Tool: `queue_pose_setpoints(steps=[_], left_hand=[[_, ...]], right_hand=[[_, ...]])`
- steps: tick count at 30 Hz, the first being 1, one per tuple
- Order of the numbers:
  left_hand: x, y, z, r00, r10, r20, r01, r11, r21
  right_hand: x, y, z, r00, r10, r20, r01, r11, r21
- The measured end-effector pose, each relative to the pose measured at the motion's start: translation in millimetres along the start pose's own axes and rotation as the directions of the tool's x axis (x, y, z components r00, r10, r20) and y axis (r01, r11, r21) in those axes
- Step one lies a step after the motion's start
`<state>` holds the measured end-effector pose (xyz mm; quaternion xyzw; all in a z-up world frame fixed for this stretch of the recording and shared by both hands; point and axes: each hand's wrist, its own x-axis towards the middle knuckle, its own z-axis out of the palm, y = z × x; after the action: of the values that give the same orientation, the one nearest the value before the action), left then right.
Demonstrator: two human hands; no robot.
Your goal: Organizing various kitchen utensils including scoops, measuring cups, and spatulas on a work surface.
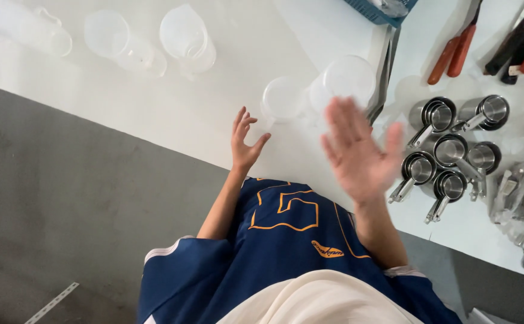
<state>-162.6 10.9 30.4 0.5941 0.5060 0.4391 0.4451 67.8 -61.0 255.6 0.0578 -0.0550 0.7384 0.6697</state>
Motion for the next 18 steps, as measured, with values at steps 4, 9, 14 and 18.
queue_pose_setpoints(steps=[4, 9, 14, 18], left_hand=[[-1, -4, 6, 0.999, -0.022, -0.039, 0.019, 0.998, -0.057], [-2, -9, 12, 0.995, -0.066, -0.078, 0.051, 0.983, -0.178], [6, -12, 5, 0.986, -0.06, -0.153, 0.037, 0.988, -0.151], [37, -20, -16, 0.911, 0.03, -0.411, -0.061, 0.996, -0.062]], right_hand=[[-6, 28, 5, 0.993, 0.115, -0.037, -0.107, 0.978, 0.179], [-6, 40, 9, 0.96, 0.271, -0.068, -0.272, 0.962, 0.003], [-12, 28, -13, 0.955, 0.243, -0.172, -0.283, 0.922, -0.265], [-47, -15, -108, 0.961, 0.24, -0.136, -0.25, 0.966, -0.069]])
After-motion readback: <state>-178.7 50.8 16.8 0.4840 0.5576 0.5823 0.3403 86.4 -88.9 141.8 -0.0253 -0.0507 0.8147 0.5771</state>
